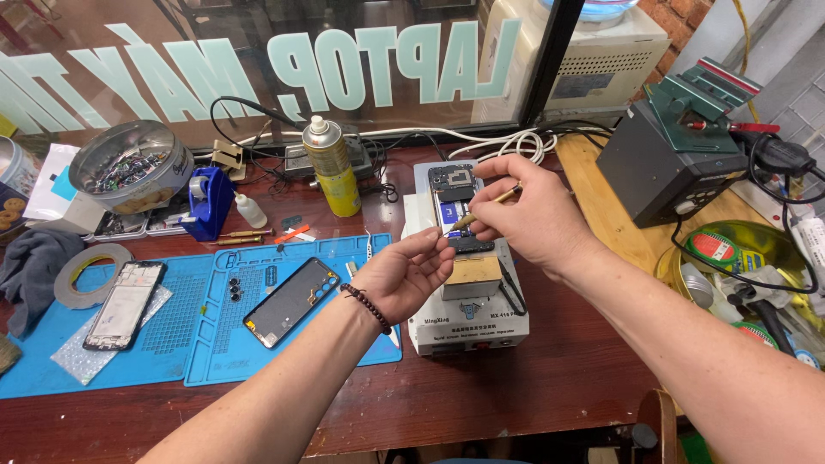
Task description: The person uses a small wooden stick to press and align internal components on a disassembled smartphone. They then place the back cover onto the phone, press the edges to secure it, and inspect the assembled device.
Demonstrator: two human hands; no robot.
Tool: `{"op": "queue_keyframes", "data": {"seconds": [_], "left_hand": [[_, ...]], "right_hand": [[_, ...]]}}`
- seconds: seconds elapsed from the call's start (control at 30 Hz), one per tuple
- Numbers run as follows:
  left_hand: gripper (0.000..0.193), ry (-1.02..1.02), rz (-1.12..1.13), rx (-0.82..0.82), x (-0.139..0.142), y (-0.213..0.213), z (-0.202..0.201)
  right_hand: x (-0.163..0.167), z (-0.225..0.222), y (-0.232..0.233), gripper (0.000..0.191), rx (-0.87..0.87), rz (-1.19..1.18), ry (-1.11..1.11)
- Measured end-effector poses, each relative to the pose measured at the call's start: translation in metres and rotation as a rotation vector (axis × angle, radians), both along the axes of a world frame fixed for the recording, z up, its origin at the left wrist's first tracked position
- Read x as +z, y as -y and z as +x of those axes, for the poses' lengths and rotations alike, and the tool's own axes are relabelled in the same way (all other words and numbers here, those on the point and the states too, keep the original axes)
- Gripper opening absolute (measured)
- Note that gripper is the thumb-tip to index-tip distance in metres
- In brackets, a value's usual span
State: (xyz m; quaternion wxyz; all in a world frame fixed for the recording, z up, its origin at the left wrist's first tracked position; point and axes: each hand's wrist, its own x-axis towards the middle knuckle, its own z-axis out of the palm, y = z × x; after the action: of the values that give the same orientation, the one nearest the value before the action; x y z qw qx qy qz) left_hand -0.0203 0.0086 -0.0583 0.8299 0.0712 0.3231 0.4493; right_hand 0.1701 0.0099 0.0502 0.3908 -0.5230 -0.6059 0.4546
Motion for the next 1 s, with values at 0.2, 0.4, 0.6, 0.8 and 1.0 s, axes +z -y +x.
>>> {"op": "queue_keyframes", "data": {"seconds": [0.2, 0.4, 0.6, 0.8, 1.0], "left_hand": [[0.015, -0.044, 0.067, -0.055, -0.005, -0.005, 0.005], [0.039, -0.073, -0.098, -0.030, 0.002, -0.010, 0.012], [0.023, -0.057, -0.033, -0.124, -0.009, -0.009, 0.012], [0.022, -0.044, -0.057, -0.121, -0.013, -0.012, 0.015], [0.023, -0.086, -0.104, -0.075, -0.010, -0.010, 0.011]], "right_hand": [[-0.004, 0.010, -0.009, 0.041, 0.079, -0.025, 0.040], [-0.007, 0.028, -0.019, 0.038, -0.014, -0.002, -0.030], [-0.016, 0.041, -0.023, 0.035, -0.123, 0.163, 0.533], [-0.024, 0.042, -0.021, 0.032, -0.128, 0.151, 0.551], [-0.027, 0.042, -0.018, 0.032, -0.103, 0.120, 0.565]]}}
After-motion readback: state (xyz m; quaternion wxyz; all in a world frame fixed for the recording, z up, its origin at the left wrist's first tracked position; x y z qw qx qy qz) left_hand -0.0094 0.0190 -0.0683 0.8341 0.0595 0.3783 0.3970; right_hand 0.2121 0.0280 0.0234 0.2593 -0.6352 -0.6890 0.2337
